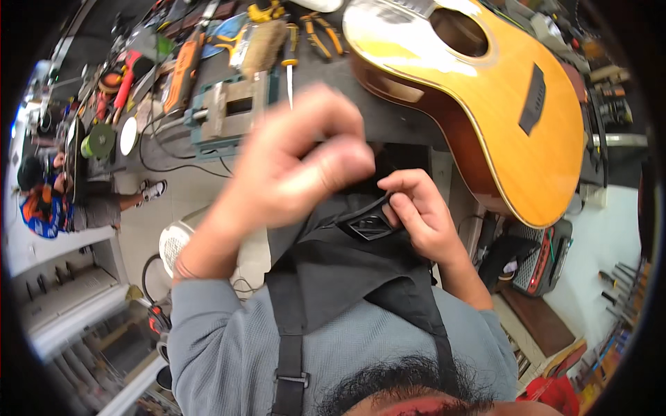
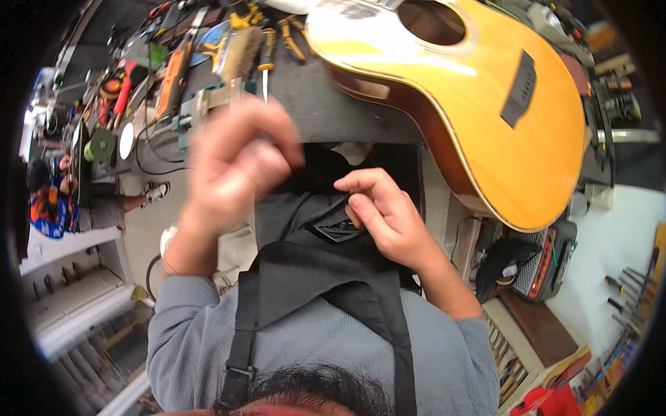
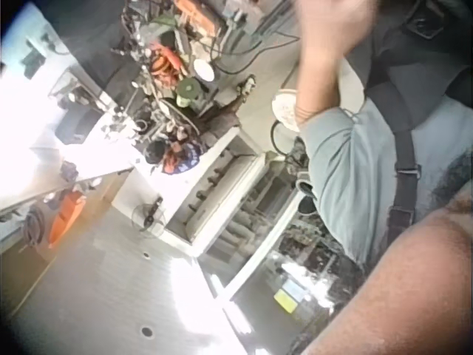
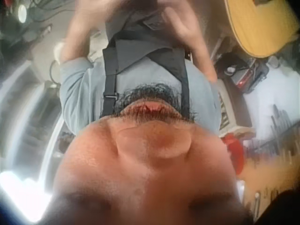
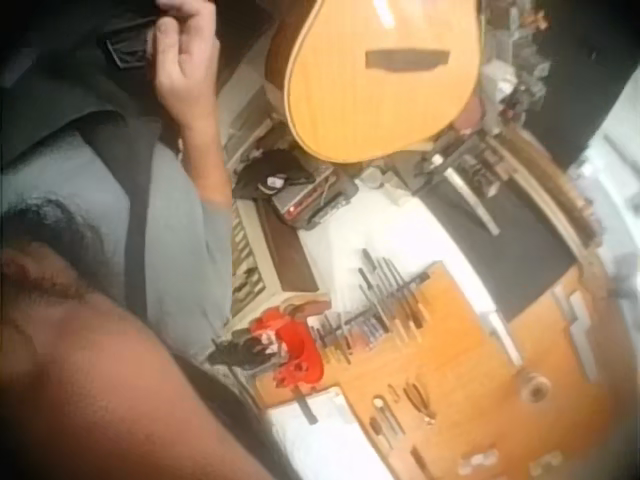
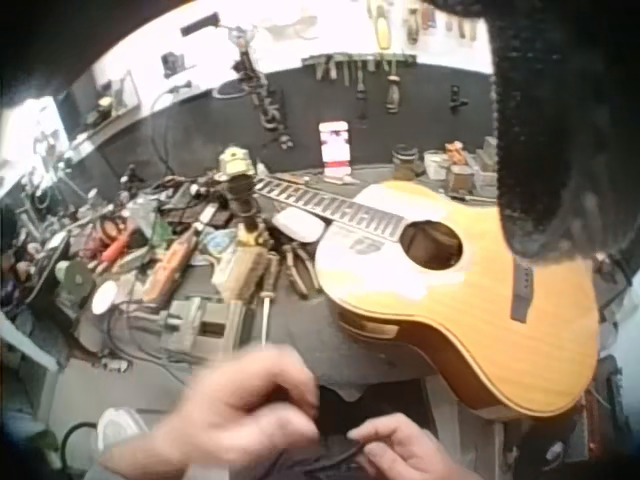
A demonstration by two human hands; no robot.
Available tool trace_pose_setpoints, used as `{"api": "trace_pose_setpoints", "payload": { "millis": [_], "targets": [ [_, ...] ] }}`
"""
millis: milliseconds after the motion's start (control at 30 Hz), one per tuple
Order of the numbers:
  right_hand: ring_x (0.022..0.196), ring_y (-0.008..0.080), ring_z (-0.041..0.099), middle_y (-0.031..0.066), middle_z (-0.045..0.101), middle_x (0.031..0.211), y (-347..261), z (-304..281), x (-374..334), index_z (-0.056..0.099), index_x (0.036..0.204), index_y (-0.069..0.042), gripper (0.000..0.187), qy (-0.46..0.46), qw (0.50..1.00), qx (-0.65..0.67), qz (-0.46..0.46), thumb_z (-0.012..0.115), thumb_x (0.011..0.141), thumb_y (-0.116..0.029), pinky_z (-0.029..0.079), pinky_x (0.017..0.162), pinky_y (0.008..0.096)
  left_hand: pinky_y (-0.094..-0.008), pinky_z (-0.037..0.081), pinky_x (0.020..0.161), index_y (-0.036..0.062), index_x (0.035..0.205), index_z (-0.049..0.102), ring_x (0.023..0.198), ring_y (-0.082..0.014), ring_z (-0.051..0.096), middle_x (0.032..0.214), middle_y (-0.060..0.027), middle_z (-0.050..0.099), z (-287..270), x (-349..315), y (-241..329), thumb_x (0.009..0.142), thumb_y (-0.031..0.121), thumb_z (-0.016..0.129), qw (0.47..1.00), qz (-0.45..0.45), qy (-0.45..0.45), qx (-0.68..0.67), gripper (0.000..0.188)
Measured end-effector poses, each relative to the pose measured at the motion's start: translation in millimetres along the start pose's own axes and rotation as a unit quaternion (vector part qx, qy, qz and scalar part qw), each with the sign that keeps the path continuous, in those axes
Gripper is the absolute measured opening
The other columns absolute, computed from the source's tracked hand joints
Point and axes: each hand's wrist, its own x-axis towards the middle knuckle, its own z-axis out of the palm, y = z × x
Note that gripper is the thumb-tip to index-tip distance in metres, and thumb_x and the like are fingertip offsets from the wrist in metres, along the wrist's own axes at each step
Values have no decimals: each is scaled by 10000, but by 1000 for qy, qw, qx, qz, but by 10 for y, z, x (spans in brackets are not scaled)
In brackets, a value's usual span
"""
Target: The person assembles a black rectangular frame by applying adhesive tape to its edges and corners. They use a small metal tool to press the tape down and trim the excess material. The person handles the frame and tape with both hands, ensuring a secure fit.
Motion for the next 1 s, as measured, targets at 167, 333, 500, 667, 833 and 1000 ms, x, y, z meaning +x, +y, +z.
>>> {"api": "trace_pose_setpoints", "payload": {
  "millis": [167, 333, 500, 667, 833, 1000],
  "targets": [
    [718, 206, 712, 79, 717, 884, -30, 342, 384, 653, 1280, -80, 257, -90, 959, -200, -181, 653, 1034, -4, 543, 645, 315, -423, 550, 1039, 19, 1572, 376, 1190, -250, 682, 1304, -153, 656, 637, -1059, -456, 997, 886, 308, 845, -280, -94, -446, 1043],
    [771, 282, 756, 88, 742, 928, -133, 620, 737, 707, 1207, -105, 313, -126, 858, -418, -270, 715, 914, 4, 598, 647, 382, -381, 558, 991, 0, 1451, 512, 1069, -261, 726, 1222, -154, 691, 512, -1398, -544, 1063, 814, 225, 786, -293, -104, -534, 946],
    [1151, 320, 713, 142, 704, 1242, -436, 759, 881, 682, 1277, -36, 491, -38, 891, -367, -265, 584, 839, 161, 582, 988, 414, -515, 564, 1024, 125, 1642, 304, 1142, -388, 725, 1305, -179, 615, 120, -1392, -573, 1059, 766, 381, 747, -174, -4, -642, 870],
    [1344, 351, 638, 174, 716, 1248, -976, 667, 837, 666, 1279, -45, 391, -71, 817, -532, -209, 557, 944, 125, 408, 1248, 485, -733, 419, 1185, 189, 1749, 91, 1453, -512, 521, 1421, -170, 552, -449, -1343, -482, 997, 741, 585, 779, -75, 131, -609, 1055],
    [1220, 282, 702, 187, 636, 1384, -1300, 657, 823, 632, 1302, 7, 343, 5, 938, -313, -152, 456, 1031, 124, 480, 1143, 393, -676, 483, 1166, 163, 1726, 149, 1478, -439, 506, 1531, -193, 521, -833, -1361, -732, 1002, 636, 678, 793, 29, 218, -568, 1014],
    [1140, 230, 714, 147, 727, 1182, -1734, 719, 1047, 670, 1217, 26, 221, -2, 861, -492, -129, 540, 1042, 64, 545, 1002, 345, -554, 455, 1211, 159, 1691, 250, 1479, -430, 517, 1566, -216, 511, -1169, -1432, -802, 1013, 472, 756, 803, 84, 316, -498, 902]
  ]
}}
